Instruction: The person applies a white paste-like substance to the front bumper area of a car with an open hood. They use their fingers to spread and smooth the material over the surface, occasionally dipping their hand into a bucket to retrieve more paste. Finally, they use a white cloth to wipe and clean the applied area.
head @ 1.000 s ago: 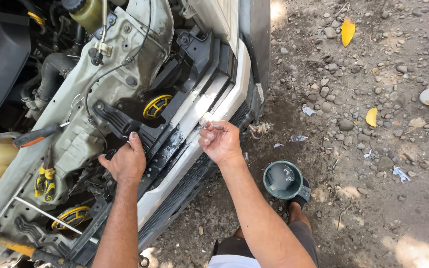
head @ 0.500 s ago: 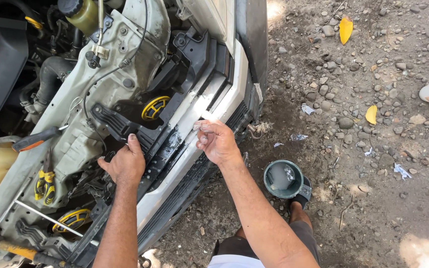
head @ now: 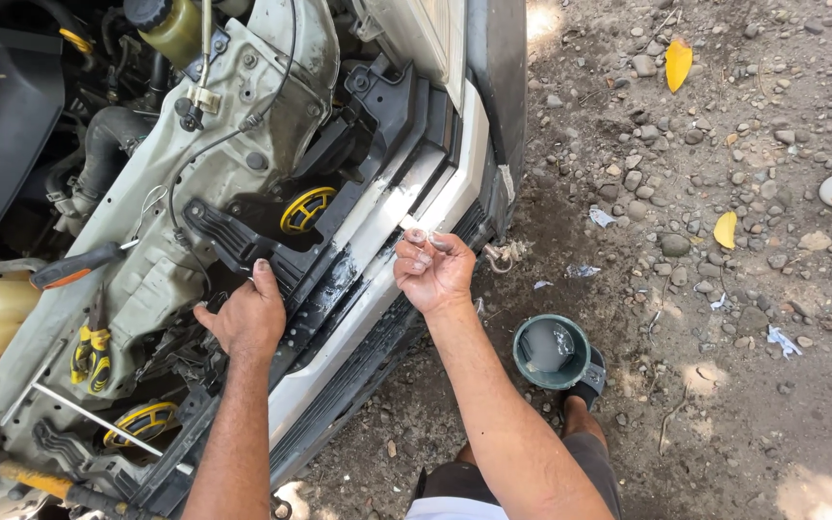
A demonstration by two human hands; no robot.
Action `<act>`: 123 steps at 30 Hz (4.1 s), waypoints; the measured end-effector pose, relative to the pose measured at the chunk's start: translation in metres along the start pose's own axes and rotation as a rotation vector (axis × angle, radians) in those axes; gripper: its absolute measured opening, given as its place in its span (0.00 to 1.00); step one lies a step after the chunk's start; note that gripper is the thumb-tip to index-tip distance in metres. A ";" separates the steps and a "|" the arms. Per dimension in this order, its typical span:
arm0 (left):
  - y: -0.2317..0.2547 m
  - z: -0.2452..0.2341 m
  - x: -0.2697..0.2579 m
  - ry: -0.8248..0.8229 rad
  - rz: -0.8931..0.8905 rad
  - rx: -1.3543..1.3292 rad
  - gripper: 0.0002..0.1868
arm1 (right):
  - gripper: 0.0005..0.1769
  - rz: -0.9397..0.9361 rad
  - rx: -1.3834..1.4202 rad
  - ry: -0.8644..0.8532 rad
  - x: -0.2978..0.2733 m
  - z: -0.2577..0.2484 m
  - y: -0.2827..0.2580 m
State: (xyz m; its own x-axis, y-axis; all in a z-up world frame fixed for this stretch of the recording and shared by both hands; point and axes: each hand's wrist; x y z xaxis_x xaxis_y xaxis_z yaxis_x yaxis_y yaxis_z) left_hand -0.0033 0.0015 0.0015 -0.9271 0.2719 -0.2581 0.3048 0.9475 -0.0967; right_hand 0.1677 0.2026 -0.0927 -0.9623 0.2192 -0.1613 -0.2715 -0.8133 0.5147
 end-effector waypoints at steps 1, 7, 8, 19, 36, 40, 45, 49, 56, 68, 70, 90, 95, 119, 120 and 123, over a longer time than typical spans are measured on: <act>-0.001 0.001 0.000 -0.003 -0.001 0.001 0.48 | 0.11 0.000 0.001 0.003 0.000 0.001 0.001; 0.002 -0.004 -0.005 0.016 0.000 -0.004 0.48 | 0.08 -0.136 -0.370 0.267 -0.007 0.026 0.011; 0.001 -0.003 -0.003 0.010 0.005 -0.003 0.47 | 0.06 -0.159 -0.525 0.290 -0.009 0.035 0.014; 0.001 -0.006 -0.003 -0.008 0.018 -0.032 0.47 | 0.21 -0.290 -1.425 0.321 0.000 0.025 0.042; 0.002 -0.013 -0.009 0.004 0.033 -0.061 0.45 | 0.13 -0.053 -0.509 0.198 0.009 -0.027 -0.001; 0.002 -0.013 -0.011 0.025 0.031 -0.051 0.44 | 0.10 0.121 -0.265 0.000 0.003 0.011 0.007; 0.000 -0.011 -0.011 0.087 0.053 -0.068 0.42 | 0.13 0.134 -0.055 -0.074 0.007 0.008 0.006; 0.000 -0.014 -0.013 0.070 0.038 -0.080 0.42 | 0.13 0.114 -0.098 -0.075 0.006 0.008 -0.001; -0.002 -0.011 -0.008 0.156 0.065 -0.094 0.41 | 0.29 0.039 -1.256 0.359 -0.024 0.020 -0.018; 0.000 -0.014 -0.016 0.176 0.049 -0.124 0.41 | 0.39 -0.398 -2.658 0.178 -0.045 0.019 -0.035; -0.001 -0.016 -0.018 0.181 0.063 -0.124 0.40 | 0.39 -0.394 -2.678 0.187 -0.045 0.016 -0.026; -0.014 -0.021 -0.019 0.101 0.132 -0.202 0.41 | 0.33 -0.267 -2.365 0.231 -0.047 0.000 0.042; -0.015 -0.023 -0.020 0.113 0.149 -0.214 0.42 | 0.41 -0.186 -2.420 0.556 -0.048 0.012 0.063; -0.017 -0.025 -0.025 0.115 0.167 -0.231 0.40 | 0.36 -0.328 -2.848 0.303 -0.042 -0.029 0.071; -0.017 -0.025 -0.024 0.118 0.166 -0.224 0.40 | 0.37 -0.292 -2.874 0.329 -0.041 -0.029 0.072; -0.017 -0.025 -0.024 0.117 0.166 -0.227 0.40 | 0.36 -0.226 -2.852 0.404 -0.043 -0.026 0.077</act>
State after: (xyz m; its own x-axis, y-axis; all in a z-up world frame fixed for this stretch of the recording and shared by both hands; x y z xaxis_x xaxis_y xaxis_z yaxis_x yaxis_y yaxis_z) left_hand 0.0079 -0.0171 0.0336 -0.8917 0.4309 -0.1387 0.4095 0.8984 0.1586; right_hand 0.1889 0.1167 -0.0678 -0.8368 0.5080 -0.2041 0.4997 0.5566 -0.6637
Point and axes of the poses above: each hand's wrist, its own x-axis towards the middle knuckle, its own z-axis out of the palm, y = z × x, and after that the axes turned 4 degrees about z, right-handed
